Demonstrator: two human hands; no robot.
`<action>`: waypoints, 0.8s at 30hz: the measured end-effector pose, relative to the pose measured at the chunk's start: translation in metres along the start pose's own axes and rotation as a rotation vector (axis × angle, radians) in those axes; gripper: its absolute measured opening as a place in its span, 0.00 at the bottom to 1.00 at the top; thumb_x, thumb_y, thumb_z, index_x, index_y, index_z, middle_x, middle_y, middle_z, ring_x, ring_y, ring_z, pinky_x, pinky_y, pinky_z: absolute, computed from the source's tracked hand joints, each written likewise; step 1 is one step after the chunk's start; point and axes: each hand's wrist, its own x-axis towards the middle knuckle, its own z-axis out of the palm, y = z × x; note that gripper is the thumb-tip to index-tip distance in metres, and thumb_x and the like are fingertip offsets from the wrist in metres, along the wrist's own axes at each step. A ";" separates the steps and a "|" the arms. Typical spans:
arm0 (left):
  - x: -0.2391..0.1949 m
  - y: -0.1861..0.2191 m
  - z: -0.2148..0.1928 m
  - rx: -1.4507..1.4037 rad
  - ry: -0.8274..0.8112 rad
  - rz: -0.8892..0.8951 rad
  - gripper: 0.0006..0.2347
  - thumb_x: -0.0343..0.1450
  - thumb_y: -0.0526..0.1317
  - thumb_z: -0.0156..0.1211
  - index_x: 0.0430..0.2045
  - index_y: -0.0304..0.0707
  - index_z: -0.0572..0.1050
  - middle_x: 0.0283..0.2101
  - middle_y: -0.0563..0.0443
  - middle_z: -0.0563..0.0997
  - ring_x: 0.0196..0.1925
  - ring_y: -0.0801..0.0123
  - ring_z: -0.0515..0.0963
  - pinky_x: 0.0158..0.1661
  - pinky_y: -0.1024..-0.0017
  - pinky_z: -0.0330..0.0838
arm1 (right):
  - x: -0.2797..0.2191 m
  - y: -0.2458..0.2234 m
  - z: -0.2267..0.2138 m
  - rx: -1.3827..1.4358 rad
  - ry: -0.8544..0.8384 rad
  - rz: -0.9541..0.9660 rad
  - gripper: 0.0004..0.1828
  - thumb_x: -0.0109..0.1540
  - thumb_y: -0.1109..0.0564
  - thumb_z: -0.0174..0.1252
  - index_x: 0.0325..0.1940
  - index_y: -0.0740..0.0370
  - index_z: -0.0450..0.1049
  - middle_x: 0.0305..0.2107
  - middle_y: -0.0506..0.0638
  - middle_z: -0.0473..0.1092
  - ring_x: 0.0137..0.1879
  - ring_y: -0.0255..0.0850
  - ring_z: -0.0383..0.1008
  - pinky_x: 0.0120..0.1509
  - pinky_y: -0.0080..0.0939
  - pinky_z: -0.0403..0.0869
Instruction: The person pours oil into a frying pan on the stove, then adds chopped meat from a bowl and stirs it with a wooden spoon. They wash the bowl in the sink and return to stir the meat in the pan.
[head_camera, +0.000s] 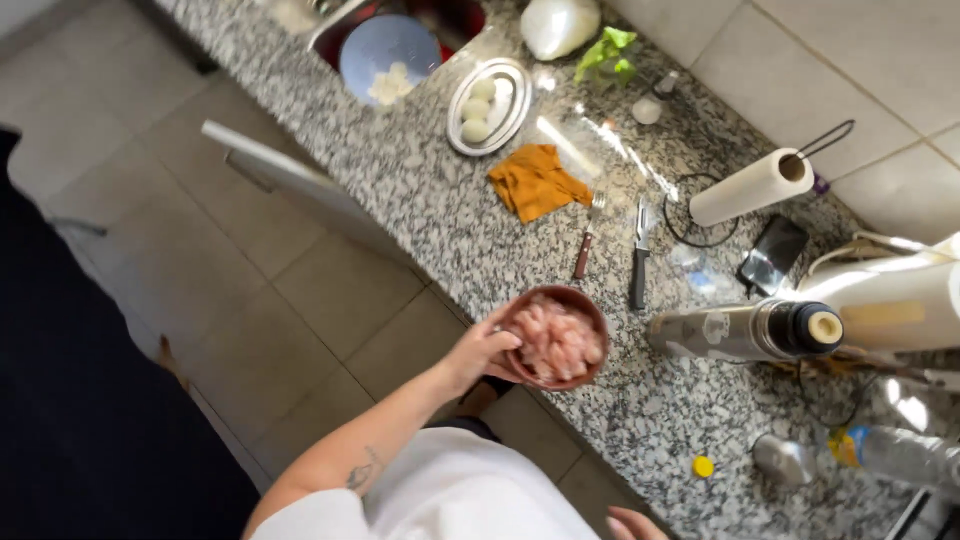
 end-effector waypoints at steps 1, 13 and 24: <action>-0.014 -0.004 -0.005 -0.031 0.021 0.033 0.33 0.55 0.41 0.54 0.60 0.50 0.58 0.51 0.42 0.73 0.40 0.49 0.79 0.34 0.63 0.79 | 0.012 -0.023 0.000 -0.031 -0.017 -0.035 0.10 0.49 0.59 0.68 0.34 0.58 0.85 0.21 0.48 0.78 0.27 0.30 0.70 0.36 0.28 0.70; -0.165 -0.029 -0.148 -0.338 0.579 0.242 0.30 0.57 0.39 0.52 0.59 0.50 0.62 0.42 0.38 0.77 0.34 0.50 0.80 0.30 0.63 0.77 | -0.022 -0.329 0.125 -0.348 -0.573 -0.388 0.20 0.58 0.47 0.52 0.53 0.52 0.72 0.45 0.44 0.75 0.53 0.34 0.74 0.54 0.34 0.73; -0.271 0.022 -0.331 -0.569 1.050 0.475 0.28 0.57 0.37 0.49 0.56 0.45 0.65 0.50 0.42 0.75 0.43 0.52 0.77 0.17 0.66 0.67 | -0.021 -0.554 0.476 -0.260 -0.922 -0.313 0.40 0.53 0.47 0.57 0.68 0.43 0.51 0.47 0.44 0.70 0.45 0.33 0.71 0.46 0.35 0.68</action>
